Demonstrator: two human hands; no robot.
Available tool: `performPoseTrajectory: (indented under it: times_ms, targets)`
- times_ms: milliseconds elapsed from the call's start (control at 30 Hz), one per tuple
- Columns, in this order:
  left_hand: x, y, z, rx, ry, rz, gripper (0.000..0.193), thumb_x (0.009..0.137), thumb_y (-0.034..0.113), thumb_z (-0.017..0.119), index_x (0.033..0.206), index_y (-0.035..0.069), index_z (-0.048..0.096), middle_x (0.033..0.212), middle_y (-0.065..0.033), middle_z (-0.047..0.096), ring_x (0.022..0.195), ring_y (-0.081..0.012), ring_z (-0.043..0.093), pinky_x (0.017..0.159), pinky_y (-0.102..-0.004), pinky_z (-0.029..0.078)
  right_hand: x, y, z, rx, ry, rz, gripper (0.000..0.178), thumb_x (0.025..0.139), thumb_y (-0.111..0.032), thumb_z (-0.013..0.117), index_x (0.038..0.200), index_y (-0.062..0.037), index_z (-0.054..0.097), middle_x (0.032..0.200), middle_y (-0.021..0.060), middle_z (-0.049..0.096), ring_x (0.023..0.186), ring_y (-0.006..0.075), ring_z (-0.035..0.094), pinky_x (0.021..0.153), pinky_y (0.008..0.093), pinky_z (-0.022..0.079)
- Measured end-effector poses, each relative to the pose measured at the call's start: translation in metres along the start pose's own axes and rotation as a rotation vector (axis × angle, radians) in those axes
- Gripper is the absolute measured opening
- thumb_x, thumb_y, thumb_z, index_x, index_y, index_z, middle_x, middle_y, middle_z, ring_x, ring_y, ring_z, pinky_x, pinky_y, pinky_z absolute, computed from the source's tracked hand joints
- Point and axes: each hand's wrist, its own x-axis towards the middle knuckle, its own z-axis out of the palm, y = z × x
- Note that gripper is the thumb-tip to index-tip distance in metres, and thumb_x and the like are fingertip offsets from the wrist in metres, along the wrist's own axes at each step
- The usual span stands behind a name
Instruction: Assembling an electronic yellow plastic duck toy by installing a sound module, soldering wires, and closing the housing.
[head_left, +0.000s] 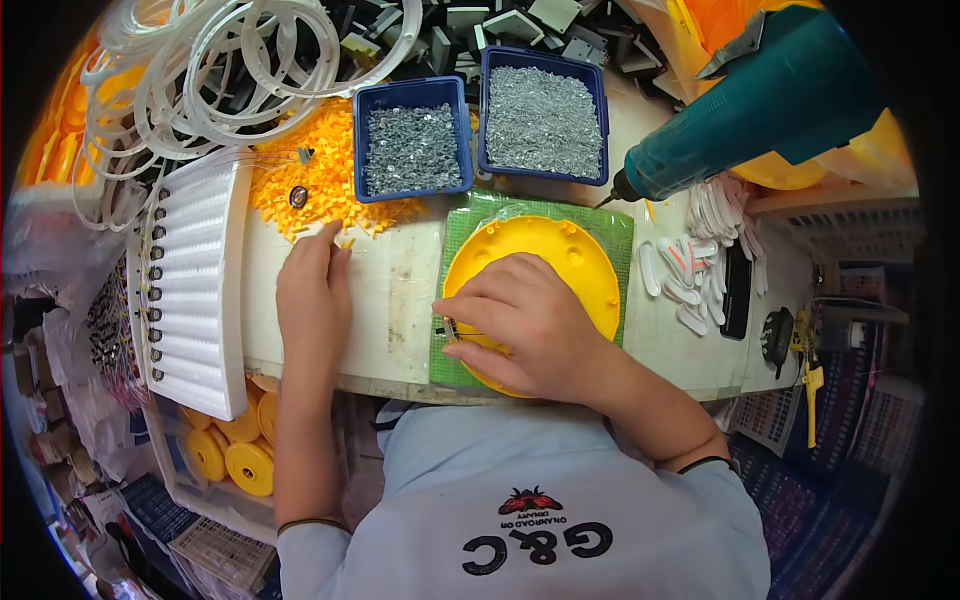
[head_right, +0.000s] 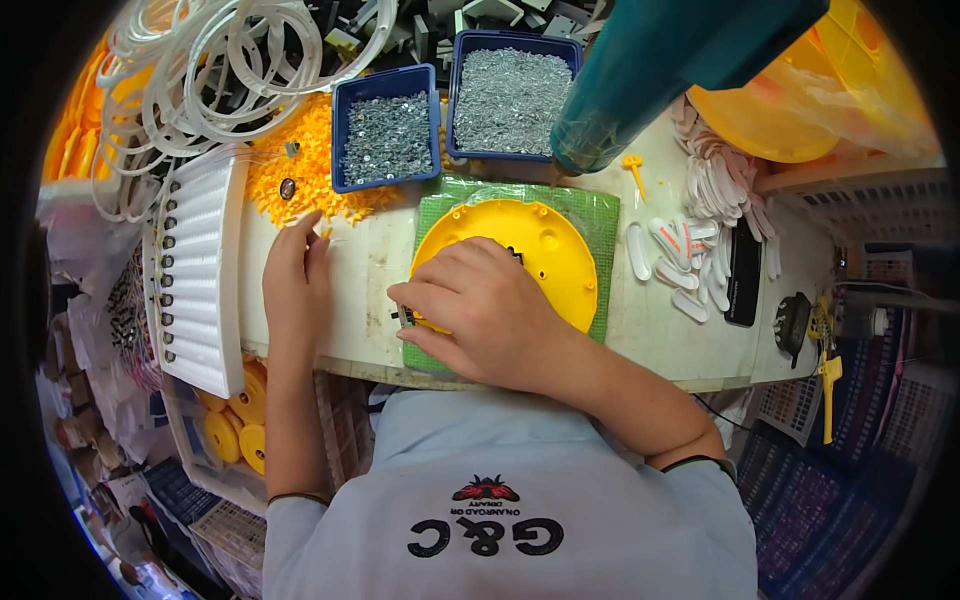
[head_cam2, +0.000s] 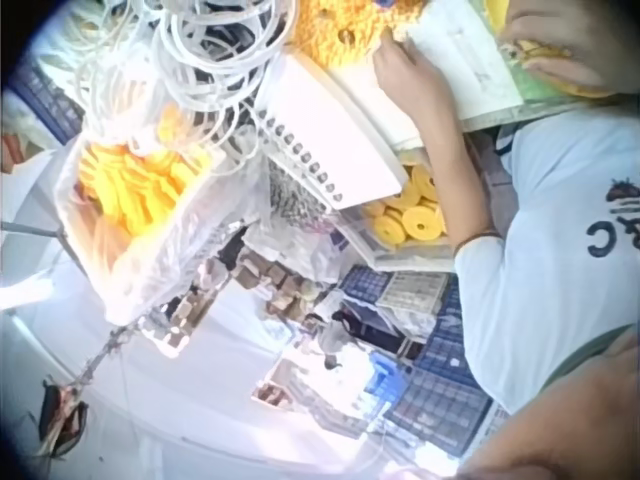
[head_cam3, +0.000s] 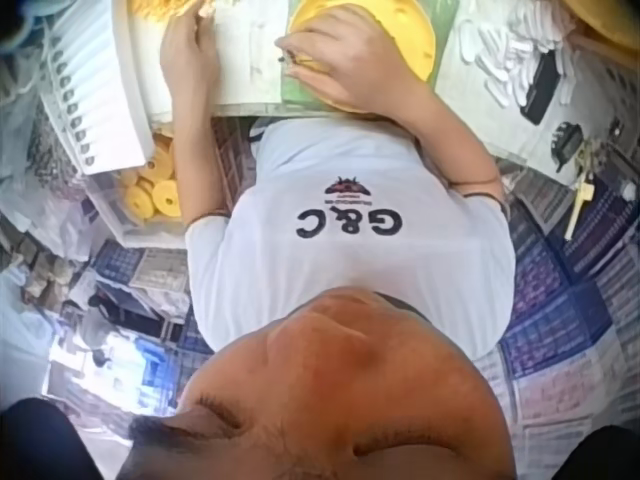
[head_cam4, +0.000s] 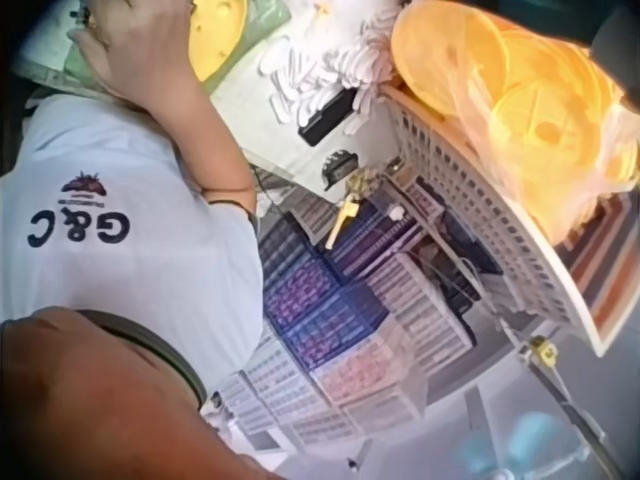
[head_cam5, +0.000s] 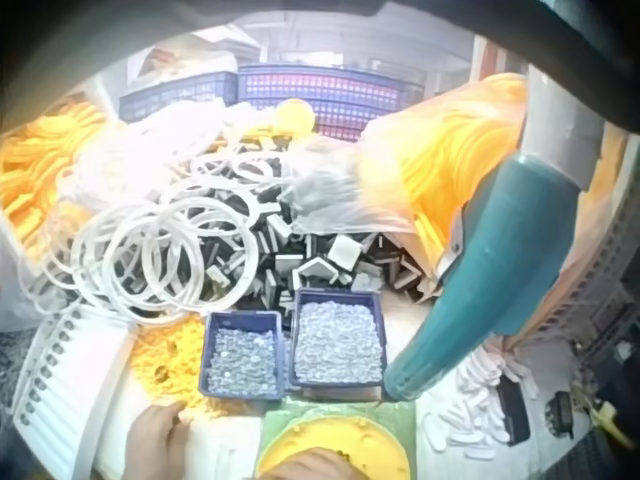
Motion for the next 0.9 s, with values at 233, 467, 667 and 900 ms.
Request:
performPoseTrajectory:
  times_ms: [233,467,667,900]
  targets:
    - [-0.04,0.047,-0.011,-0.896,-0.285,-0.334,0.015,0.102,0.006,0.064,0.115,0.0,0.067,0.102,-0.002,0.066,0.092,-0.0089,0.06,0.083,-0.0244,0.049,-0.002,0.002,0.003,0.019,0.043,0.045,0.033,0.08,-0.022,0.084,0.106,-0.0084,0.069,0.101,0.008,0.069,0.097,0.0295,0.065,0.089,0.044,0.048]
    - [-0.051,0.05,-0.002,-1.324,-0.512,-0.587,0.019,0.102,0.013,0.069,0.114,0.0,0.065,0.092,-0.0031,0.068,0.084,-0.0092,0.063,0.079,-0.0241,0.052,-0.002,0.0,0.004,0.009,0.098,0.042,0.032,0.077,-0.019,0.086,0.104,-0.0086,0.071,0.101,0.0076,0.069,0.096,0.0328,0.065,0.089,0.0455,0.049]
    - [-0.056,0.046,0.006,-1.383,-0.496,-0.597,0.018,0.101,0.014,0.071,0.11,-0.001,0.066,0.092,-0.0037,0.07,0.082,-0.0091,0.063,0.077,-0.0237,0.052,-0.004,0.0,0.004,0.01,0.103,0.026,0.028,0.076,-0.016,0.085,0.101,-0.0099,0.074,0.1,0.0058,0.068,0.094,0.03,0.065,0.087,0.0439,0.05]
    - [-0.06,0.055,0.01,-1.3,-0.404,-0.547,0.019,0.097,0.012,0.077,0.108,-0.001,0.067,0.095,-0.0038,0.071,0.086,-0.0091,0.065,0.079,-0.0238,0.054,-0.008,0.005,0.01,0.004,0.151,-0.003,0.03,0.074,-0.015,0.087,0.101,-0.0096,0.076,0.099,0.005,0.069,0.091,0.0285,0.065,0.084,0.0428,0.05]
